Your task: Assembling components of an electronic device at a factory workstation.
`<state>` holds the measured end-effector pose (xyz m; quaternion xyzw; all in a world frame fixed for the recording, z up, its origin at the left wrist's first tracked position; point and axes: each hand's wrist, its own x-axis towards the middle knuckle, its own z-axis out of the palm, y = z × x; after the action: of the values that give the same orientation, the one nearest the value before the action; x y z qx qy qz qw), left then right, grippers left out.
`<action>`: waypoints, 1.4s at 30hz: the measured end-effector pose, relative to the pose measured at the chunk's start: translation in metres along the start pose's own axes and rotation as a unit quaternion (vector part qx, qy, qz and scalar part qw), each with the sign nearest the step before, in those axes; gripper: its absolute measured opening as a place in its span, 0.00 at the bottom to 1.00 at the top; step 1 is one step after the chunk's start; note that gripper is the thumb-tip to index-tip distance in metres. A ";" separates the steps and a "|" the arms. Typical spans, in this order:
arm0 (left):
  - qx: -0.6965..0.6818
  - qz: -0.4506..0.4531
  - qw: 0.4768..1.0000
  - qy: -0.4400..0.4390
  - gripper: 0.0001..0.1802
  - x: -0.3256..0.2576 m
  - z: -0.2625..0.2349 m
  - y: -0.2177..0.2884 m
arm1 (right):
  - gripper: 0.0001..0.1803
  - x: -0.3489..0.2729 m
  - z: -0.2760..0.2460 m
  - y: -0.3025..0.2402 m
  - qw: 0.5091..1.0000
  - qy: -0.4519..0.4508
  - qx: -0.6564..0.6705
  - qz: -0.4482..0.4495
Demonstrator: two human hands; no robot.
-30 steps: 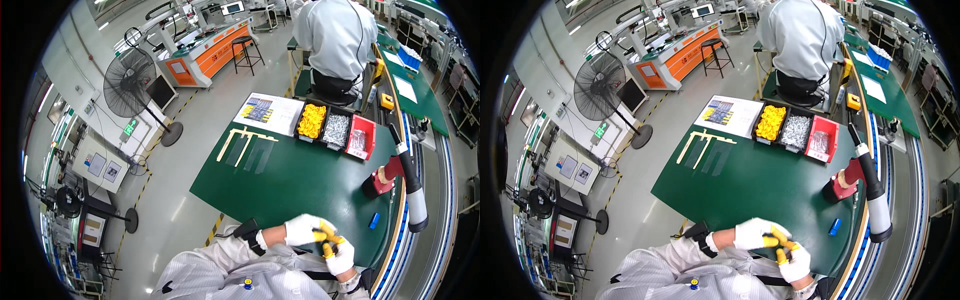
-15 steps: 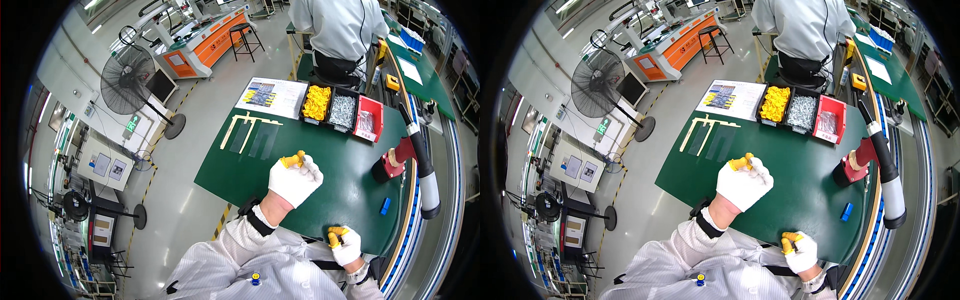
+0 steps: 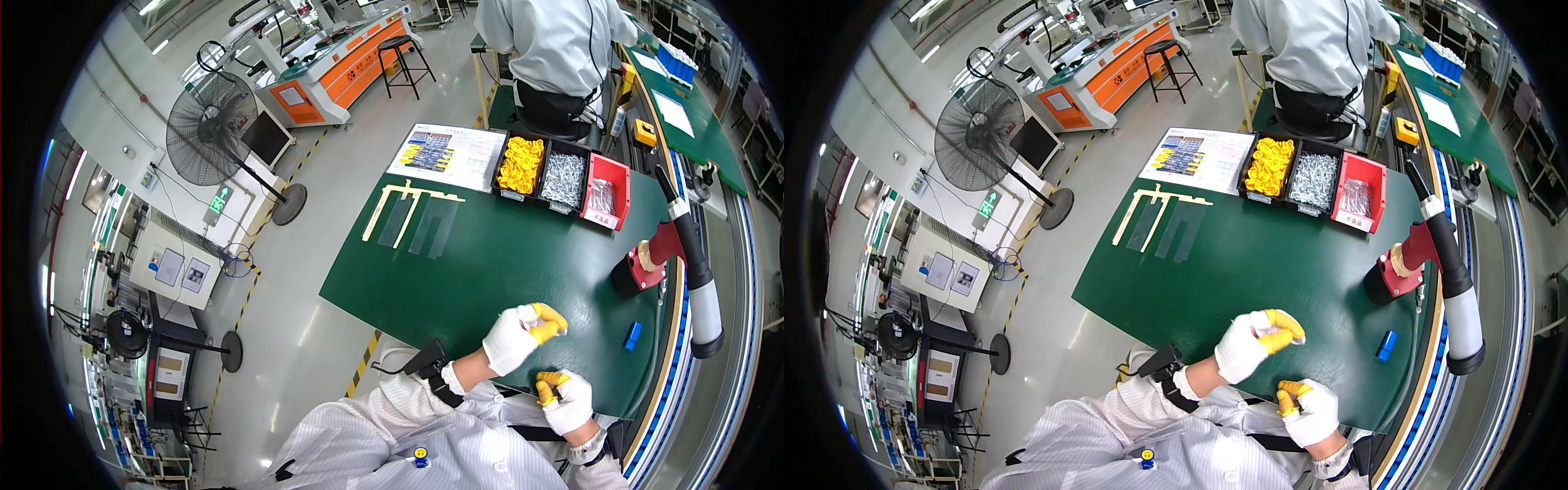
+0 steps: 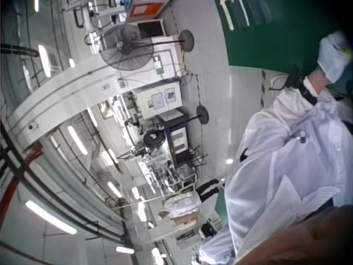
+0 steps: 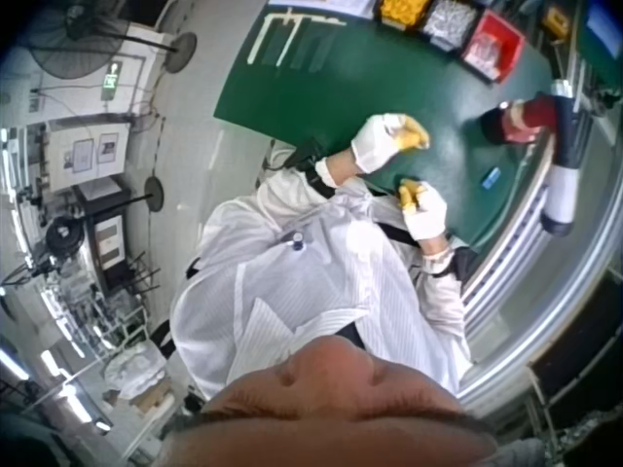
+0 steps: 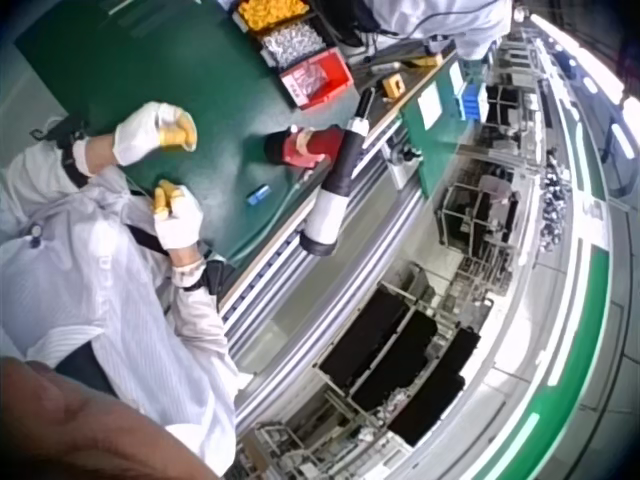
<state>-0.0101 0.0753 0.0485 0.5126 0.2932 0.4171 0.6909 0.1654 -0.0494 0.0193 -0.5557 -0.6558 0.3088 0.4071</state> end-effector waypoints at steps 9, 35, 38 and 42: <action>0.511 0.230 0.815 -0.150 0.17 -0.018 -0.005 -0.048 | 0.07 0.004 -0.003 0.000 0.995 -0.022 -0.086 -0.045; 0.518 0.268 0.803 -0.124 0.12 -0.015 0.000 -0.045 | 0.08 0.006 -0.002 0.000 0.988 -0.005 -0.138 -0.063; 0.516 0.261 0.806 -0.125 0.12 -0.015 -0.001 -0.044 | 0.08 0.005 -0.002 -0.001 0.989 -0.007 -0.139 -0.058; 0.518 0.258 0.805 -0.131 0.12 -0.015 0.000 -0.043 | 0.08 0.005 -0.002 0.000 0.988 -0.008 -0.145 -0.059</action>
<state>-0.0058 0.0570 0.0070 0.9008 0.2294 0.2948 0.2215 0.1670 -0.0444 0.0215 -0.5665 -0.7285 0.1909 0.3345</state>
